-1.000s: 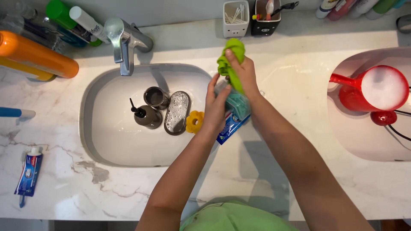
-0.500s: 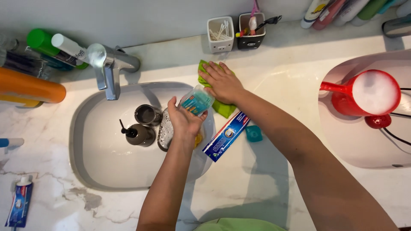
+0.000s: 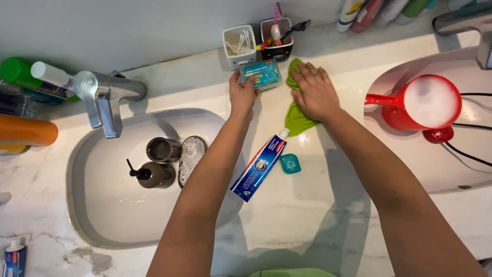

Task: Cleaning the bathroom counter and washing various accessories in the sink.

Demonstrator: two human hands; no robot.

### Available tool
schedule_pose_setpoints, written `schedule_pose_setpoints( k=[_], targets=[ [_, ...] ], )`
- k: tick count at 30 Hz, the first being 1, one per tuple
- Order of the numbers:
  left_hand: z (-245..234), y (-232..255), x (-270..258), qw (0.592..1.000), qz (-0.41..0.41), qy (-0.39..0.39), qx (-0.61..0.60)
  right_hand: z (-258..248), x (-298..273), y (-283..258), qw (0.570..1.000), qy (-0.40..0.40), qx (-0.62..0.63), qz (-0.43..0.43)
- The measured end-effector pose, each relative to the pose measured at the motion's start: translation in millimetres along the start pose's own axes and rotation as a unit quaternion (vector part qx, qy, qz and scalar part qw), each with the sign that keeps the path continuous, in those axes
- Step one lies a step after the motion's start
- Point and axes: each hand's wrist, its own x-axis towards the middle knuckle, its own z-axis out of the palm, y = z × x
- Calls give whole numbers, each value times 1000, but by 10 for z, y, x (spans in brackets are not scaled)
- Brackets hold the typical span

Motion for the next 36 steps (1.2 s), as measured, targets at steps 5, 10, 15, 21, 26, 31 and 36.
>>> schedule_pose_setpoints(
  k=[5,10,15,21,26,31,36],
  targets=[
    [-59,-132,7,947,174,28,267,-4,-167,80,996,51,-1,78],
    [-152,34,-924,873,298,5,385,93,-229,-60,988,111,-66,89],
    [-114,388,-2225,601,344,-348,632,100,-406,-234,994,92,30,56],
    [-295,-95,-2099,516,479,-280,652,67,-735,-331,994,27,110,-8],
    [-164,477,-1686,707,426,-264,499,10,-720,-454,992,54,114,-5],
    [-101,744,-849,785,402,-120,455,-43,-693,-642,993,74,89,28],
    [-84,648,-423,731,456,-150,486,-54,-687,-666,993,73,83,47]
  ],
)
